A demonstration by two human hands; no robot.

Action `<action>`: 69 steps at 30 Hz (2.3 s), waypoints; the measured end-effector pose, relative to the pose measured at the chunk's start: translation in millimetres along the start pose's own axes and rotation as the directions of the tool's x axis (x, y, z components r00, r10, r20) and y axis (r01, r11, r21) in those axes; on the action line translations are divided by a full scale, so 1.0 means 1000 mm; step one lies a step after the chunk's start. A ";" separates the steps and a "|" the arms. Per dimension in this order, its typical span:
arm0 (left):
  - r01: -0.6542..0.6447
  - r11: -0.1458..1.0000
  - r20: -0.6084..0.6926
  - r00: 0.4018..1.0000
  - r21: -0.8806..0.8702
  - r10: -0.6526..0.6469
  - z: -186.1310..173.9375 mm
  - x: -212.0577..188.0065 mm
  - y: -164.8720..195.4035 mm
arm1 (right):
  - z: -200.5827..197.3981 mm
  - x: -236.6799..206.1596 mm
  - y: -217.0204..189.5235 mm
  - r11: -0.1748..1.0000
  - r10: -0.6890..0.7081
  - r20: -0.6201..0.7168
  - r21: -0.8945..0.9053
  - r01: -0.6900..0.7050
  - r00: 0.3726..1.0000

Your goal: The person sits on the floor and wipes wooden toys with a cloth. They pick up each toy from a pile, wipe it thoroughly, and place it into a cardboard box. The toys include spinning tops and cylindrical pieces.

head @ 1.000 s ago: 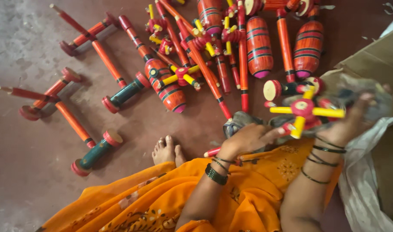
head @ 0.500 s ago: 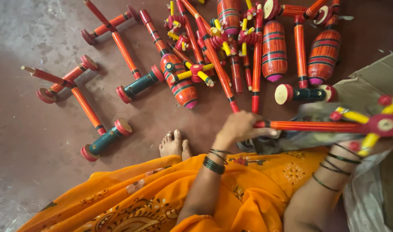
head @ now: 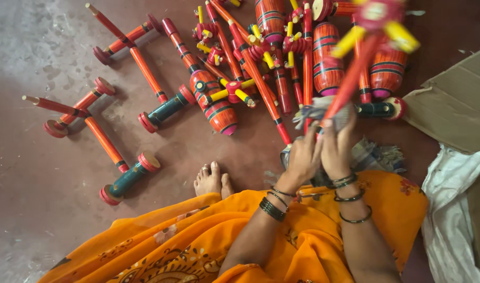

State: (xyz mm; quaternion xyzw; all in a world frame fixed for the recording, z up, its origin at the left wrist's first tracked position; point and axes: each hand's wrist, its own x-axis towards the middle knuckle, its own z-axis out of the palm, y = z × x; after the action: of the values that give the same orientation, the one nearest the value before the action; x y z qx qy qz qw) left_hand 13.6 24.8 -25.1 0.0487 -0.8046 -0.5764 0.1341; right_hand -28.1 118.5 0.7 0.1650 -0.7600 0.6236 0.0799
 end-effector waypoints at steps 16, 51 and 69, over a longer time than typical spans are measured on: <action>0.156 0.987 -0.513 0.845 -0.028 -0.148 -0.096 0.043 -0.012 | 0.008 0.013 -0.032 0.996 0.087 0.134 0.016 -0.090 0.987; 0.120 0.798 0.091 0.973 0.590 -0.213 -0.030 0.037 -0.040 | -0.218 0.026 -0.004 0.930 0.059 -0.489 -0.290 -0.226 0.870; -0.400 0.891 0.529 0.720 -0.215 0.450 0.255 -0.072 0.217 | -0.351 -0.107 -0.095 0.936 -0.109 -0.521 -0.340 -0.088 0.847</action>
State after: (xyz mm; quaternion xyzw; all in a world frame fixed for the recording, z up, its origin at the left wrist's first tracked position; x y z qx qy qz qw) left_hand 30.0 346.1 90.9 -0.3158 -0.7715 -0.5519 0.0206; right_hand 75.8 460.7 126.9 -0.0267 -0.8058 0.4983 0.3187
